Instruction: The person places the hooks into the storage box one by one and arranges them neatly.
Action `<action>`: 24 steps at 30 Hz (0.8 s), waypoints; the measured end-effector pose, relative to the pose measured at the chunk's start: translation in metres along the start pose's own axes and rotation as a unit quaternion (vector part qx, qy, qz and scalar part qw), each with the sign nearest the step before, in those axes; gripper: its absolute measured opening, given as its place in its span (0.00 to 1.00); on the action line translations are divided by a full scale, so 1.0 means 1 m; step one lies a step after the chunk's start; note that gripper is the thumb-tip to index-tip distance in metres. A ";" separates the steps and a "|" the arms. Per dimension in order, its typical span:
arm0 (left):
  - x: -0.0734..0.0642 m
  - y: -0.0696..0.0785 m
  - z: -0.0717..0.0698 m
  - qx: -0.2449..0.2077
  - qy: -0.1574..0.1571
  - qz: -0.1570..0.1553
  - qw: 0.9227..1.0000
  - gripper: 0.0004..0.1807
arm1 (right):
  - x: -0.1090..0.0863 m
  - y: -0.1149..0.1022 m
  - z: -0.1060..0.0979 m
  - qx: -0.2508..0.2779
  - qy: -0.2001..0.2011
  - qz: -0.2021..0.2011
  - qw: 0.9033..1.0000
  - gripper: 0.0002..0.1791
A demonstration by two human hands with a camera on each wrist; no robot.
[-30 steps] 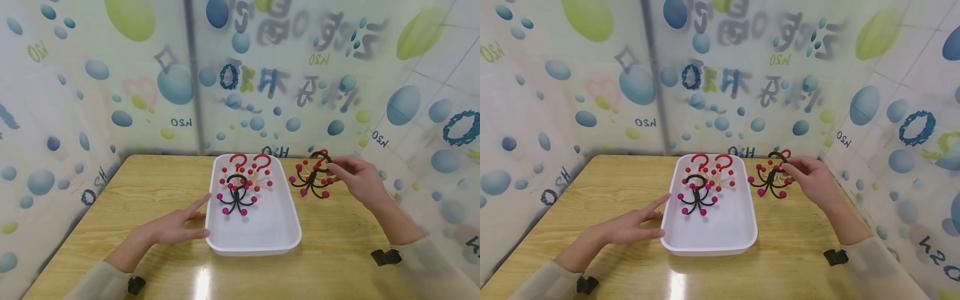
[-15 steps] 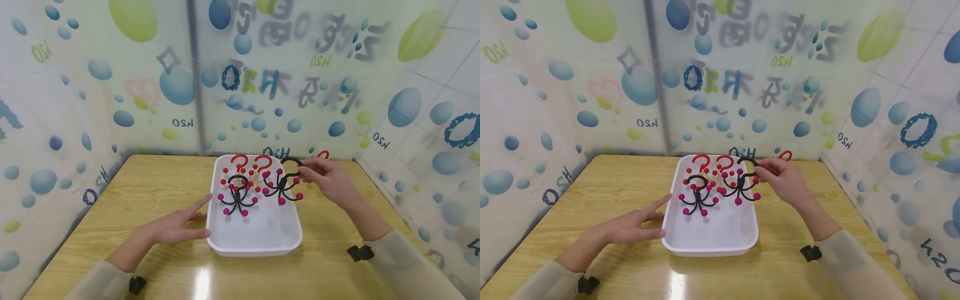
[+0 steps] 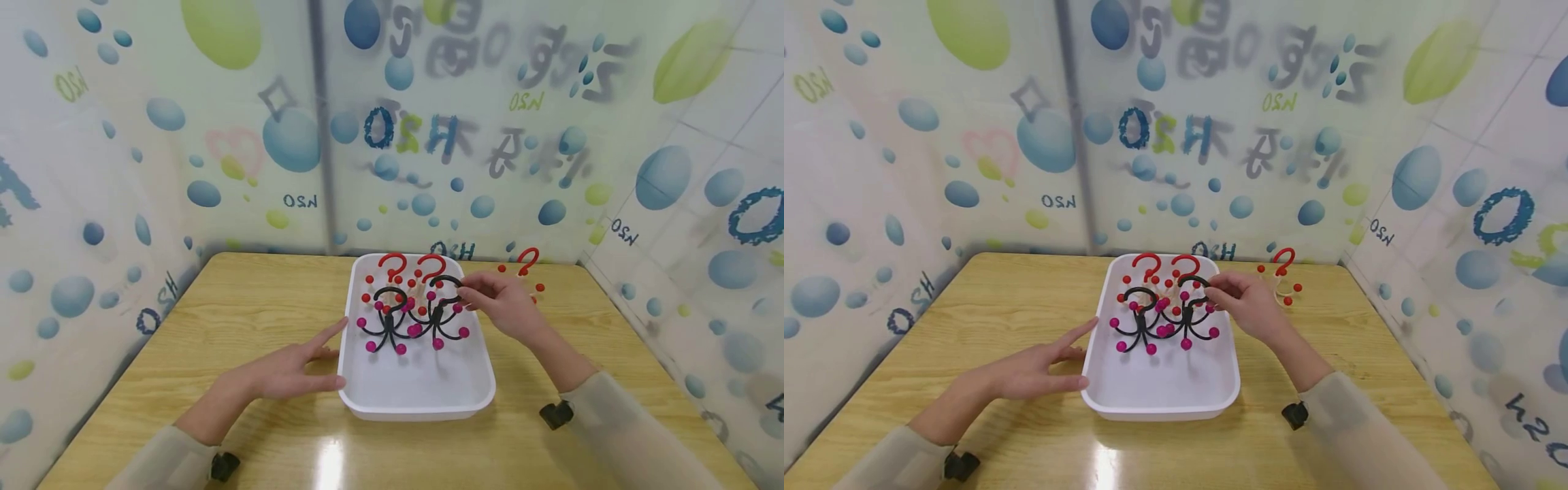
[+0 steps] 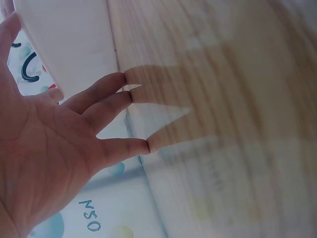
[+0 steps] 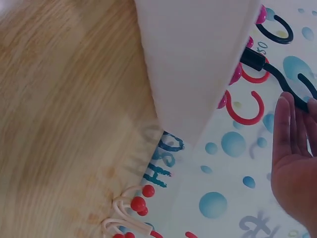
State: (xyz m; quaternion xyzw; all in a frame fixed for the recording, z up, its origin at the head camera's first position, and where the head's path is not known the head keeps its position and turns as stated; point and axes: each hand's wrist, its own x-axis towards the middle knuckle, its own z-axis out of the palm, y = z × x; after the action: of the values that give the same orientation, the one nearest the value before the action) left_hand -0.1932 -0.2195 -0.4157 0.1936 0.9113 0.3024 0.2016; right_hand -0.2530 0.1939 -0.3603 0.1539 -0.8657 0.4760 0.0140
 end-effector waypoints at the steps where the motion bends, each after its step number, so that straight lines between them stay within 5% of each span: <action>1: 0.000 0.000 0.000 0.001 0.000 0.000 1.000 0.56 | 0.001 0.002 0.001 -0.001 -0.002 -0.003 1.000 0.14; 24: 0.000 0.002 0.000 -0.002 -0.003 -0.004 1.000 0.56 | 0.013 0.026 0.013 0.001 -0.023 0.040 0.999 0.18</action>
State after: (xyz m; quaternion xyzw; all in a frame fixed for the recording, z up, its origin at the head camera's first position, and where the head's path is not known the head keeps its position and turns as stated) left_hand -0.1926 -0.2184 -0.4143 0.1905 0.9108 0.3027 0.2060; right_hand -0.2706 0.1928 -0.3865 0.1296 -0.8711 0.4731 -0.0251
